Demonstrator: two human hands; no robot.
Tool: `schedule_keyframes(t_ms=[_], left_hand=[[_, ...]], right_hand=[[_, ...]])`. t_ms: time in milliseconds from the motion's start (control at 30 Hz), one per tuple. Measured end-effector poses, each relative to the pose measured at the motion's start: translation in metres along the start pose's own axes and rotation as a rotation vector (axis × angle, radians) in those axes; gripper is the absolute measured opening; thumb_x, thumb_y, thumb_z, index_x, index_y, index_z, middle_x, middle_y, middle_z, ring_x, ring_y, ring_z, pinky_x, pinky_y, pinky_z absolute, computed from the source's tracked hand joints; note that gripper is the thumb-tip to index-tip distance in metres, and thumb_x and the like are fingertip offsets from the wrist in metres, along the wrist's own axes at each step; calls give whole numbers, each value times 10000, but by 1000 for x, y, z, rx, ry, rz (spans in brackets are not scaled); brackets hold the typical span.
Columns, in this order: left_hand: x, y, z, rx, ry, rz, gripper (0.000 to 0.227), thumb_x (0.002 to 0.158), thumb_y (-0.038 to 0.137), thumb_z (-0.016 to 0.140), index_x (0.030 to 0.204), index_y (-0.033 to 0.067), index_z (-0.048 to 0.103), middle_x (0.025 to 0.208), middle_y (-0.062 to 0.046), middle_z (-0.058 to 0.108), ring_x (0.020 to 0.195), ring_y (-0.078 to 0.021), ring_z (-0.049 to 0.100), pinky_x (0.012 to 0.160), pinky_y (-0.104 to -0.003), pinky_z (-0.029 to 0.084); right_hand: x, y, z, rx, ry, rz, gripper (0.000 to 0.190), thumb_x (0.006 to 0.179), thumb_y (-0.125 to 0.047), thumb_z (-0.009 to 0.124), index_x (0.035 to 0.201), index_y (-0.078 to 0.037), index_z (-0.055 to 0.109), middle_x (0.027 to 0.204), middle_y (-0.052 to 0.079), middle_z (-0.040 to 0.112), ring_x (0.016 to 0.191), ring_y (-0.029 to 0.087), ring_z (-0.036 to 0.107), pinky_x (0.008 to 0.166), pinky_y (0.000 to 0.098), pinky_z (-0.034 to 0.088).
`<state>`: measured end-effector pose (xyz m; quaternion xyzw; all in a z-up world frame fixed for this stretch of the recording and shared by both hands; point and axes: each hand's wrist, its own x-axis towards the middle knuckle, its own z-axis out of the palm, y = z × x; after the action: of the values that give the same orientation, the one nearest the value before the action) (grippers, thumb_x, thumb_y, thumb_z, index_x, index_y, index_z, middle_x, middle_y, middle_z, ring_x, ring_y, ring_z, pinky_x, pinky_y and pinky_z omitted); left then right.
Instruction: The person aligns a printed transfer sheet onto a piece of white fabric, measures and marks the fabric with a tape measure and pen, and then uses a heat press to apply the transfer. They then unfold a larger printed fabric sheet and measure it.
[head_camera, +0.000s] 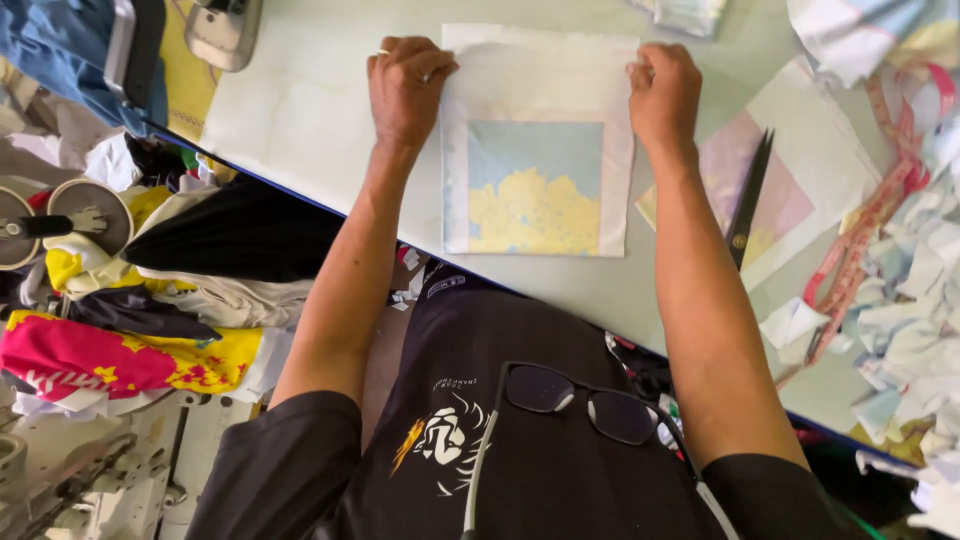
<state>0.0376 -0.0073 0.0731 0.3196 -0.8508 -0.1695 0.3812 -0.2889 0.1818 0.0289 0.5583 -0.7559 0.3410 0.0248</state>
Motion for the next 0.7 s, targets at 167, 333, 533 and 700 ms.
schedule_keyframes(t_ms=[167,333,533,700], left_hand=[[-8,22,-27,-81,-95,95,133,832,23,901,832,137,832,830,-8,804,867,-191,678,671,-334,514],[-25,39,-48,-221,-398,58,103,849,60,894,844,119,811,938,-24,773,980,-213,634,741,-394,409],[11,28,-39,-287,-339,37,112,890,-67,821,912,38,790,839,-79,789,831,-202,685,734,-323,560],[34,4,-15,-216,-283,-15,124,856,-8,822,894,99,772,837,-18,770,818,-248,641,709,-366,507]], right_hand=[[-3,-8,4,-28,-63,50,114,873,44,779,853,-54,723,829,112,632,752,301,622,679,407,495],[-12,-18,-11,107,45,-28,146,887,155,779,942,20,781,921,143,676,807,257,677,709,341,576],[2,-44,-35,168,38,17,174,842,164,681,893,13,750,940,146,691,706,223,643,595,300,523],[13,-39,-36,123,-11,45,93,911,66,767,892,-18,735,837,75,729,706,197,627,598,328,505]])
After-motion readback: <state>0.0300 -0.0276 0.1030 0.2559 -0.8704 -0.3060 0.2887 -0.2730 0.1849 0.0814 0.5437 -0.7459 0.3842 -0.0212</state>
